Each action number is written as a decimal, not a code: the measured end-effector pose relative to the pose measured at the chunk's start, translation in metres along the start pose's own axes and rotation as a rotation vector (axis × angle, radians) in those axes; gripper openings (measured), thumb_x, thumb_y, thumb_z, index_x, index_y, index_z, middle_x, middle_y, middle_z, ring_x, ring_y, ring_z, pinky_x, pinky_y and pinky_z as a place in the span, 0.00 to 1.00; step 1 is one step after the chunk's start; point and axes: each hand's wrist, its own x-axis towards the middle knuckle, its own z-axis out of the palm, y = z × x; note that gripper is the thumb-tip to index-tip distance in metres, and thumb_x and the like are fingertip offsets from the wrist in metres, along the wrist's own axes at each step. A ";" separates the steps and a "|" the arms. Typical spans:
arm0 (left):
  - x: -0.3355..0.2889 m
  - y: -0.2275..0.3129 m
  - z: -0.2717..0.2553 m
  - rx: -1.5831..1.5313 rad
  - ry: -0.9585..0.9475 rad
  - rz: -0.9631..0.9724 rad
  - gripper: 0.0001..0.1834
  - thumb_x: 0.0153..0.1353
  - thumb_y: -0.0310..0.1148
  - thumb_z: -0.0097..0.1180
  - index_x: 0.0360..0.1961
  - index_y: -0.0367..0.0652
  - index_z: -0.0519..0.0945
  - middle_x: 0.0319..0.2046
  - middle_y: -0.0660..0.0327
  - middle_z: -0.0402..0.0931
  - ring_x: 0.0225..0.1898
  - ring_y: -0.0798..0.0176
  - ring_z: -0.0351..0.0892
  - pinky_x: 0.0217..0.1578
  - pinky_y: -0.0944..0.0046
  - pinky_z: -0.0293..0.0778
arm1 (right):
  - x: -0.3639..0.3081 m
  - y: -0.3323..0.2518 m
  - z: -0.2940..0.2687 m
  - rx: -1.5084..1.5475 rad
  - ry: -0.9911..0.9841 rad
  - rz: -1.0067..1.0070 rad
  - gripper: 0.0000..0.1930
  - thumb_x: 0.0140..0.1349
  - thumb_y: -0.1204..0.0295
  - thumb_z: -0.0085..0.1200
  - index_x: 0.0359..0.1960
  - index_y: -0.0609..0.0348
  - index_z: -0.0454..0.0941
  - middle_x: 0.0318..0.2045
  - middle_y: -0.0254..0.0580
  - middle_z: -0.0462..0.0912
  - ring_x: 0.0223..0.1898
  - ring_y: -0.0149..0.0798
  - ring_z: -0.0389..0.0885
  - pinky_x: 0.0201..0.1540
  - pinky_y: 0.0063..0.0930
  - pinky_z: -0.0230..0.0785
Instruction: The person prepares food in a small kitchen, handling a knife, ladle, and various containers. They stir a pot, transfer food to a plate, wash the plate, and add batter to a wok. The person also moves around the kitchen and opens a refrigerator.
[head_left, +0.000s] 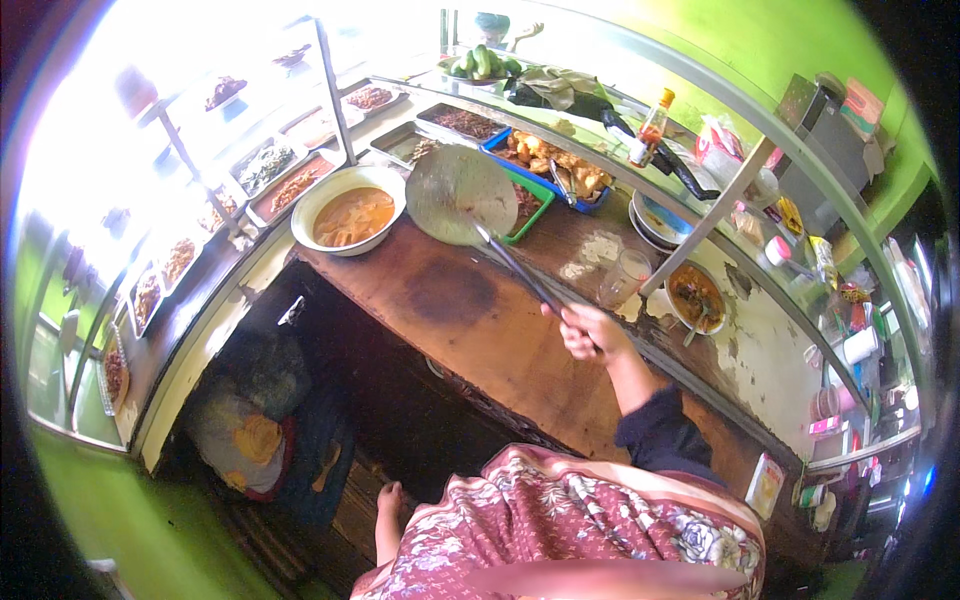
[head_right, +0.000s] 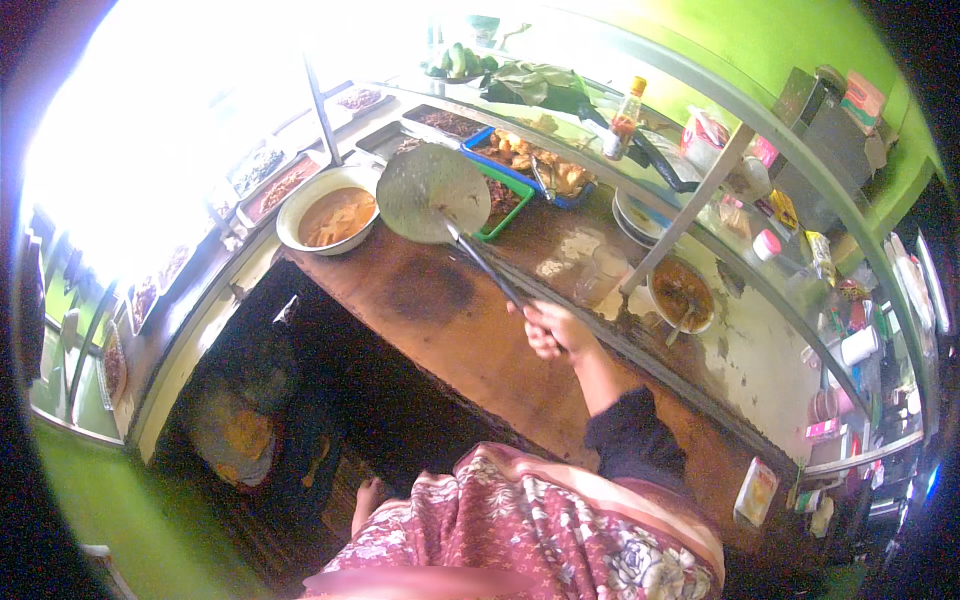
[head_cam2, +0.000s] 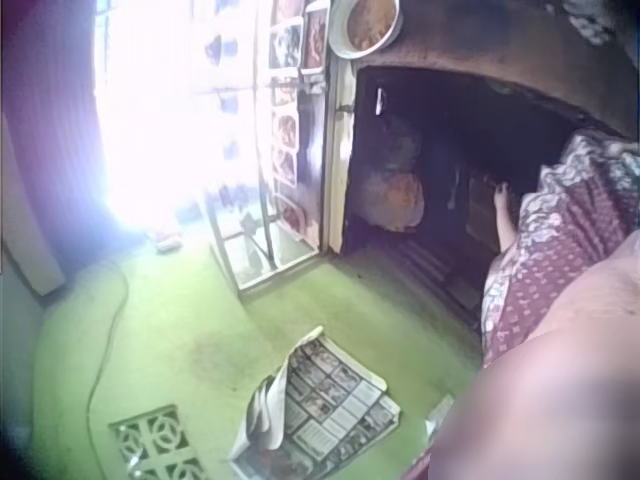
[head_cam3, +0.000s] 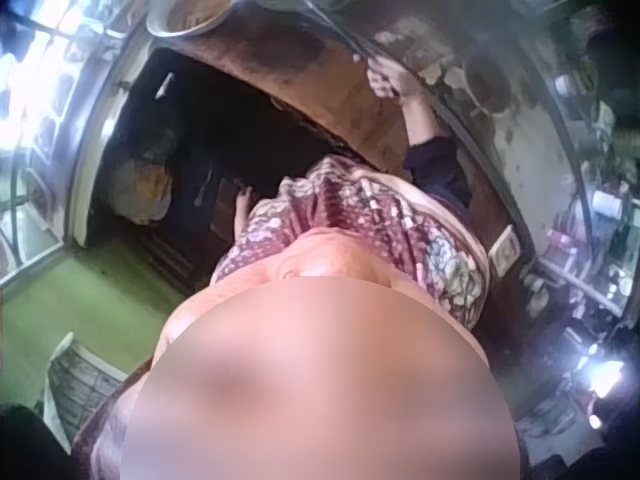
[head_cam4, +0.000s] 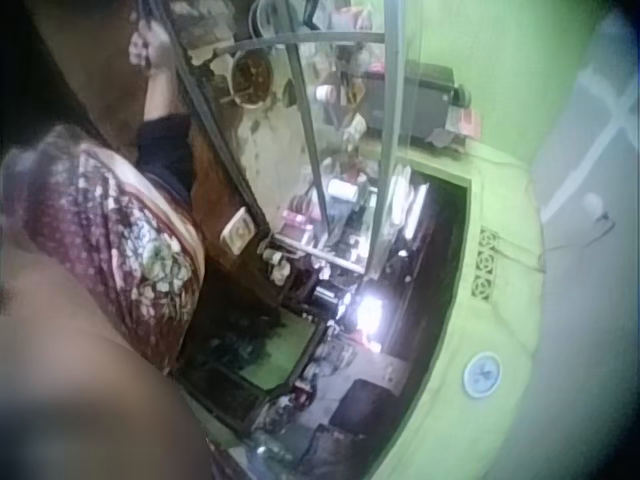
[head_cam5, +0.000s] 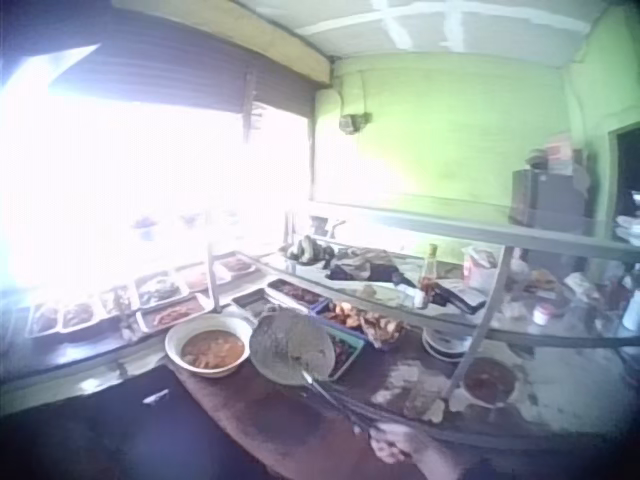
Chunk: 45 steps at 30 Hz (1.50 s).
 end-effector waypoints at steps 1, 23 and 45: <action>0.003 0.019 0.007 -0.127 -0.078 0.014 0.18 0.56 0.42 0.49 0.43 0.43 0.70 0.22 0.61 0.72 0.20 0.66 0.70 0.17 0.67 0.66 | -0.021 0.007 0.001 0.029 -0.019 0.017 0.21 0.59 0.62 0.44 0.51 0.58 0.61 0.14 0.23 0.59 0.09 0.16 0.53 0.09 0.10 0.45; -0.020 0.232 0.175 -0.075 0.168 0.582 0.33 0.59 0.43 0.41 0.59 0.38 0.47 0.50 0.41 0.55 0.49 0.48 0.61 0.51 0.56 0.58 | -0.149 0.090 0.053 -0.013 0.010 0.004 0.23 0.61 0.65 0.43 0.57 0.54 0.54 0.13 0.22 0.56 0.11 0.17 0.53 0.11 0.11 0.46; -0.216 0.305 0.158 -0.520 -0.677 0.823 0.08 0.55 0.29 0.49 0.34 0.38 0.68 0.35 0.59 0.70 0.38 0.65 0.68 0.43 0.66 0.62 | -0.097 0.065 0.093 -0.943 0.212 -0.631 0.17 0.60 0.56 0.42 0.45 0.51 0.69 0.21 0.33 0.72 0.21 0.28 0.70 0.25 0.20 0.63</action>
